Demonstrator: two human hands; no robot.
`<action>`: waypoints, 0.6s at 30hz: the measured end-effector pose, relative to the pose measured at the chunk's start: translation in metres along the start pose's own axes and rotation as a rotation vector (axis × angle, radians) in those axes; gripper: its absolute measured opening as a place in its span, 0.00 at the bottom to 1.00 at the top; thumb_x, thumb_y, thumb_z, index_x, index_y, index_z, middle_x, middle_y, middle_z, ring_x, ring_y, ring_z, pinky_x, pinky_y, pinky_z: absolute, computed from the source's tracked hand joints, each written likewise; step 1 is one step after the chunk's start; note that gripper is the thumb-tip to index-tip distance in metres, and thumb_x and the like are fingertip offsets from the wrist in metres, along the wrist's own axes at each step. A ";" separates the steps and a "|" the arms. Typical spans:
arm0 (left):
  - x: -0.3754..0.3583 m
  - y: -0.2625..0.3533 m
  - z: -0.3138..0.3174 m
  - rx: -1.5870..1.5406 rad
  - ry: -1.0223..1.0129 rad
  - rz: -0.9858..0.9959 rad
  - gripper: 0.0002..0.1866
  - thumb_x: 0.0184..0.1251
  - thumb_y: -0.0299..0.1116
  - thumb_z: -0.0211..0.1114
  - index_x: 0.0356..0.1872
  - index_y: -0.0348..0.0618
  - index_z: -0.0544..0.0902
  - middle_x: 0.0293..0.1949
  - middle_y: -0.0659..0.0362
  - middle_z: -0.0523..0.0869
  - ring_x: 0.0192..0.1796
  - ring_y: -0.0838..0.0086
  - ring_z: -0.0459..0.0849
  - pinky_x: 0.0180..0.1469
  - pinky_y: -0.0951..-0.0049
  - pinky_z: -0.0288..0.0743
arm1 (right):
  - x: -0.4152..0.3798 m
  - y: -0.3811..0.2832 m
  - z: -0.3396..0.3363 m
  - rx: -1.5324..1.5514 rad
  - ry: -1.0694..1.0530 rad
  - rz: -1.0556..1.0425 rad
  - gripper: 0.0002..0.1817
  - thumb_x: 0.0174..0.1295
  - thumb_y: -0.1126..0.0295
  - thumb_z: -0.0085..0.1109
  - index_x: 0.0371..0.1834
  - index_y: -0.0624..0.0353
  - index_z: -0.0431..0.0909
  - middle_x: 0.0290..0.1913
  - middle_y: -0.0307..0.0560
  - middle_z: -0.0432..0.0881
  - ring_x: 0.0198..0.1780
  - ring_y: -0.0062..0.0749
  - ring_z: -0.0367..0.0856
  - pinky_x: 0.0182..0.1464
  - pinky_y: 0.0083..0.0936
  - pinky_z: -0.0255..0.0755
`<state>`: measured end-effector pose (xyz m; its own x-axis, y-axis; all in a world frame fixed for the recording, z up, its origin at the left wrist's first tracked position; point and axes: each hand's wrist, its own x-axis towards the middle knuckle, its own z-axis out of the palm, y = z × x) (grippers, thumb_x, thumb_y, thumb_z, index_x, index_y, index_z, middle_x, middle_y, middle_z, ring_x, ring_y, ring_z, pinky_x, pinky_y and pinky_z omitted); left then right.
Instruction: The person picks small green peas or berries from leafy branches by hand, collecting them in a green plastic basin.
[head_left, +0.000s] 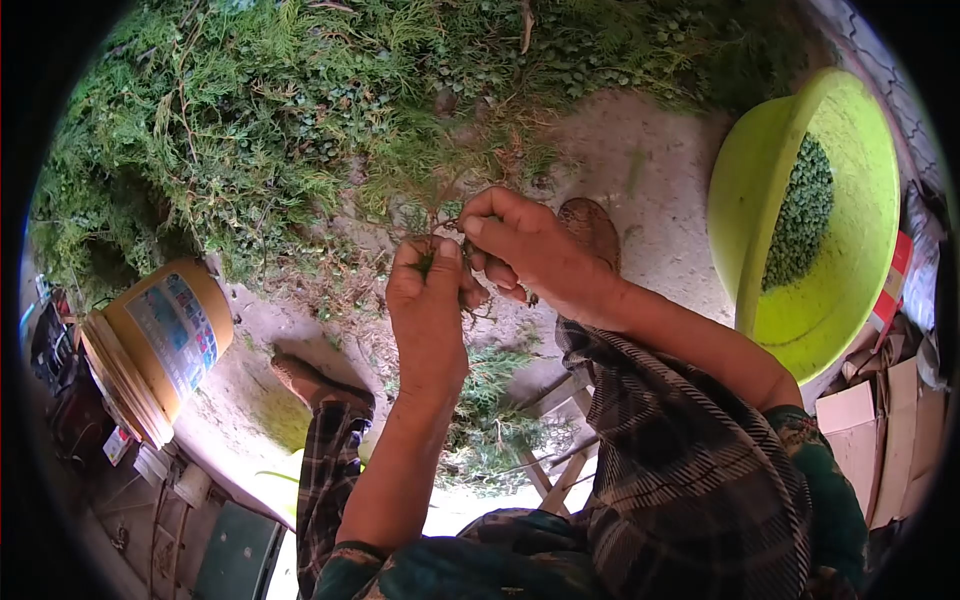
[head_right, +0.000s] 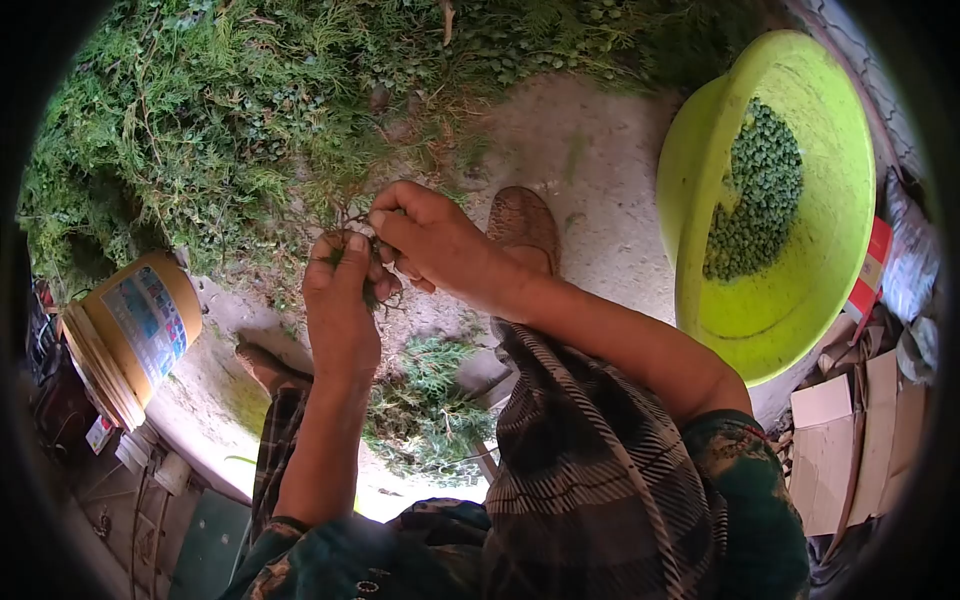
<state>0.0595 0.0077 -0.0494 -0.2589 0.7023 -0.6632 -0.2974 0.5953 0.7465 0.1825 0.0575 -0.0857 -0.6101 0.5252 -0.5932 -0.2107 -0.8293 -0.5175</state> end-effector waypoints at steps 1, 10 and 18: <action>0.000 -0.001 0.000 0.000 0.000 0.000 0.08 0.70 0.35 0.53 0.36 0.41 0.71 0.26 0.62 0.73 0.26 0.81 0.68 0.32 0.79 0.67 | 0.000 -0.001 0.001 0.000 0.001 0.000 0.08 0.68 0.67 0.48 0.41 0.61 0.69 0.21 0.34 0.69 0.18 0.13 0.63 0.16 0.18 0.57; -0.045 -0.046 -0.035 0.093 0.050 -0.193 0.07 0.70 0.33 0.51 0.33 0.41 0.69 0.22 0.61 0.72 0.25 0.77 0.71 0.32 0.74 0.69 | 0.009 -0.003 -0.032 0.002 0.349 -0.040 0.07 0.62 0.69 0.46 0.39 0.59 0.71 0.27 0.40 0.72 0.22 0.18 0.66 0.19 0.18 0.59; -0.058 -0.134 -0.180 1.211 -0.393 -0.323 0.15 0.63 0.35 0.56 0.49 0.42 0.80 0.36 0.51 0.86 0.35 0.56 0.86 0.37 0.62 0.79 | 0.011 0.010 -0.037 0.298 -0.016 0.024 0.08 0.65 0.68 0.45 0.39 0.60 0.70 0.32 0.44 0.75 0.25 0.25 0.75 0.22 0.23 0.72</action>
<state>-0.0508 -0.1827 -0.1210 0.0124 0.4065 -0.9135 0.7658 0.5836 0.2701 0.2021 0.0620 -0.1206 -0.6291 0.5036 -0.5921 -0.4097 -0.8622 -0.2980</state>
